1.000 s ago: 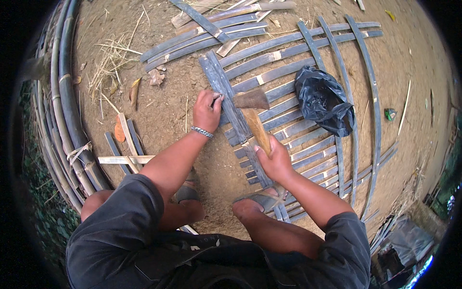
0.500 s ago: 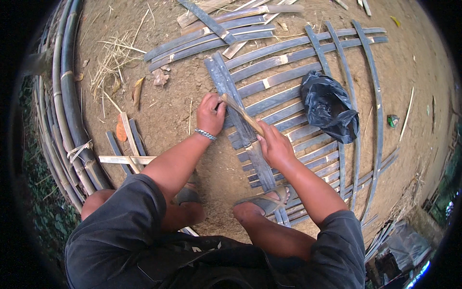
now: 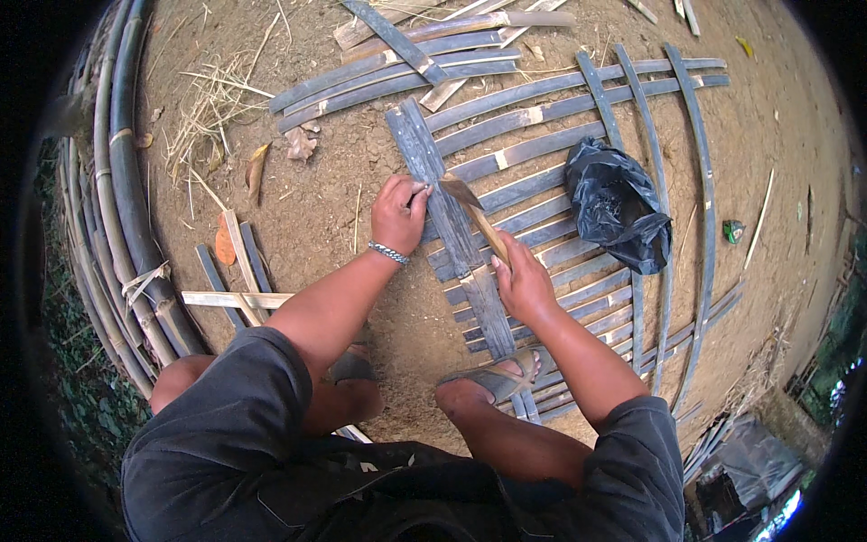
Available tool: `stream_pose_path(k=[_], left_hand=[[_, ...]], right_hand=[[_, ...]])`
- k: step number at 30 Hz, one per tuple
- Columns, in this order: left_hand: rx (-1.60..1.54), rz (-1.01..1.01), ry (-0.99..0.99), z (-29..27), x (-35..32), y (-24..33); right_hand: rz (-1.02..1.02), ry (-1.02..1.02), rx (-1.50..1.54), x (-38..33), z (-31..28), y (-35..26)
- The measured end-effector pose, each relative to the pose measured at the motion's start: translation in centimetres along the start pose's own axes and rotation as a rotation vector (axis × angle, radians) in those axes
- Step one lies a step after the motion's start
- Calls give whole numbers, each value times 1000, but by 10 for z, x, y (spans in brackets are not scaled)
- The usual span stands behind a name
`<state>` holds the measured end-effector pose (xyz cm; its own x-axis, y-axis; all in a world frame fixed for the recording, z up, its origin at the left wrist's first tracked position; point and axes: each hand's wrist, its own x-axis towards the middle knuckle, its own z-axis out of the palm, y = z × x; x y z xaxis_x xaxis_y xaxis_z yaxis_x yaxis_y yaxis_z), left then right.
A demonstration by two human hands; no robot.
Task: The person assembles a bamboo frame by hammering nails into intersecting bamboo strips. They repeatedly pick up nails from a black plastic bag and secure the strips together using a hammer.
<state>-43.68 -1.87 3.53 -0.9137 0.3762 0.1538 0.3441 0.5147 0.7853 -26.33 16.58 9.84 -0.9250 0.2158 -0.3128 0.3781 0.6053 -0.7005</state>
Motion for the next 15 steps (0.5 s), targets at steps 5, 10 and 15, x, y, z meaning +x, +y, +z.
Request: stream_pose_path(k=[5,10,15], left_hand=[[-8,22,-3,-1,0,-2],[16,38,-4,-1,2,0],[11,-24,-62,-3,2,0]], right_hand=[[-87,21,-27,5,-4,-13],[-91,-7,-90,11,-2,-14],[-95,26,-97,15,-5,-19]])
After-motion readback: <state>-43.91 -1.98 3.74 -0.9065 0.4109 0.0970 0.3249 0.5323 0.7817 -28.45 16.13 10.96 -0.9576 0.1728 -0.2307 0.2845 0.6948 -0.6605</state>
